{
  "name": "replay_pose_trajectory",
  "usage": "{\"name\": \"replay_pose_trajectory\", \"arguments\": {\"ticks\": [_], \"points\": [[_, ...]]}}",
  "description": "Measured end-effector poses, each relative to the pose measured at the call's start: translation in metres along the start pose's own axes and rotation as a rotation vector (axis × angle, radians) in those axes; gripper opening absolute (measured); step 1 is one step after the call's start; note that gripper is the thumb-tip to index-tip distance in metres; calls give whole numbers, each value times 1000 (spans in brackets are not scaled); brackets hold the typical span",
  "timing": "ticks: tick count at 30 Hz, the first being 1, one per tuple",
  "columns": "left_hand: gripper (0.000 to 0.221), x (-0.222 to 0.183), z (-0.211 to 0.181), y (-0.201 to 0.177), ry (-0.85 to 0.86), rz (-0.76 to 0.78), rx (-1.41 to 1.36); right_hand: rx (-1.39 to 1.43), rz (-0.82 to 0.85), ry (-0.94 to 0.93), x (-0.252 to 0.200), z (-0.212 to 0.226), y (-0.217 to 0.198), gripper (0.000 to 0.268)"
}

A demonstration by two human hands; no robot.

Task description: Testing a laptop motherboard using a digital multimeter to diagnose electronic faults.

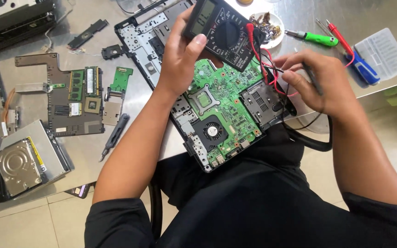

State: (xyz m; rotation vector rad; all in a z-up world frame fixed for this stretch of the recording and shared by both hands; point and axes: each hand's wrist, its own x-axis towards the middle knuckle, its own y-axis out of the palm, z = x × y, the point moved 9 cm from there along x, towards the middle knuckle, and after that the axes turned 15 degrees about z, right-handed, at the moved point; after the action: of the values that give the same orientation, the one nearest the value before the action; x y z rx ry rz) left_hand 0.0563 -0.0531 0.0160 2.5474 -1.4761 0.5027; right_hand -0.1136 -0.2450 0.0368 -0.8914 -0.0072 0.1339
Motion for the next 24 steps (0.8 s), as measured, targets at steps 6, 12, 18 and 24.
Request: {"name": "replay_pose_trajectory", "arguments": {"ticks": [6,12,18,24], "points": [[53,-2,4,-8,-12,-37,-291,96,-190,73,-21,-36,-11,8],[50,-2,0,-10,3,-52,-213,-348,-561,118,-68,-88,-47,7],[71,-2,1,-7,-161,-132,-157,-686,-385,473,-55,-153,-56,43],[42,-8,20,-24,92,-19,-73,-561,-430,496,-50,-201,-57,27]]}}
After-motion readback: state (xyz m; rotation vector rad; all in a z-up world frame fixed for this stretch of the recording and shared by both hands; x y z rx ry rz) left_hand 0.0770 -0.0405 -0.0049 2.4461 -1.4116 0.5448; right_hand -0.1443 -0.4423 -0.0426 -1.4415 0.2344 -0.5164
